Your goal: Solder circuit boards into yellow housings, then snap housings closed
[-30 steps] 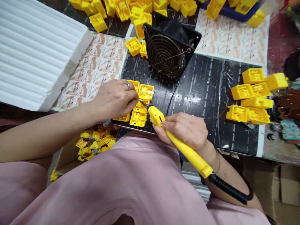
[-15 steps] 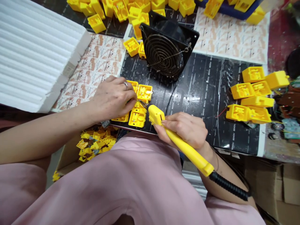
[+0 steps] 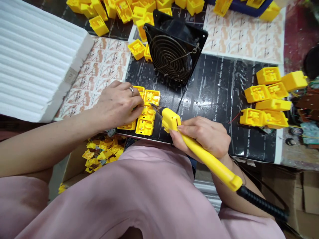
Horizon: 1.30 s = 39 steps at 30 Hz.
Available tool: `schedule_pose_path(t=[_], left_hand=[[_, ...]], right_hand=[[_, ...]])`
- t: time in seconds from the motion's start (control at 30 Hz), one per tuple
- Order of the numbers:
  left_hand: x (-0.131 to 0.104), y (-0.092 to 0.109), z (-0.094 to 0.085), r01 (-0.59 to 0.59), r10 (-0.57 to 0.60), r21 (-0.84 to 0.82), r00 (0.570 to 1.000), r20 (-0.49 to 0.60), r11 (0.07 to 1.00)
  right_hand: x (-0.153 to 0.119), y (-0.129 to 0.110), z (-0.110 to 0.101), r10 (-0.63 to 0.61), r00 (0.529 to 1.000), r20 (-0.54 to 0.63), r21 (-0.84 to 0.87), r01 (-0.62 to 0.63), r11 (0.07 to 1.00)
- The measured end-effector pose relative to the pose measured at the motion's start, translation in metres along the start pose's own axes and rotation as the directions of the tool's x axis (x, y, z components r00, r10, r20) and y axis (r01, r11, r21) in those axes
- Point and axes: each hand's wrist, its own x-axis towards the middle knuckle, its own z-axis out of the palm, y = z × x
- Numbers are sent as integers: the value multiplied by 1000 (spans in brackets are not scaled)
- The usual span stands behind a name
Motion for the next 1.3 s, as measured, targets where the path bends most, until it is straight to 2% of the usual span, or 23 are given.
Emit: schedule_pose_path(t=[0.17,0.27,0.33,0.4,0.47,0.53,0.63,0.73,0.83,0.93,1.0,1.07,1.17,1.3], left_hand=[[2,3,2,26,-27,-59,999,-19,998],[-2,-3,4,15,-21,-85,997,-73,996],[-7,-14,4,9,-40,-192,987,-157,981],[-11,-30,2,21,-113,-353,964,-241,935],[-13,-45,2,54,-182,-466,955,-235,883],[-9,-54,4,95,-197,-497,968,-157,863],[4,-56,12,106,-162,-461,983,-84,881],[10,-47,15,70,-128,-407,985,-116,911],[2,-34,10,-32,-17,-334,989,-145,942],[-10,-22,5,-117,91,-201,987,-135,973],[-14,-16,5,-108,94,-126,989,-114,986],[-13,-13,6,-76,68,-86,994,-86,993],[-11,-10,6,-63,60,-47,996,-59,997],[-12,-8,5,-64,65,15,997,-38,998]], right_hand=[[-6,1,1,34,999,-36,6,-34,999],[-12,-1,-1,100,993,-68,-77,-105,991],[-16,-2,-2,162,983,-85,-127,-172,977],[-19,-1,-3,188,977,-97,-133,-200,971],[-21,0,-2,175,978,-112,-134,-190,973],[-20,1,0,165,979,-122,-136,-181,974],[-18,2,4,163,980,-110,-127,-177,976],[-21,5,2,146,979,-141,-131,-164,978],[-29,7,-7,153,975,-161,-141,-176,974],[-32,7,-16,190,975,-116,-96,-202,975],[-27,6,-18,166,985,-47,-51,-168,984],[-19,5,-17,80,997,8,1,-80,997],[-10,6,-11,-21,999,30,84,19,996],[-9,6,-4,-38,998,45,138,31,990]])
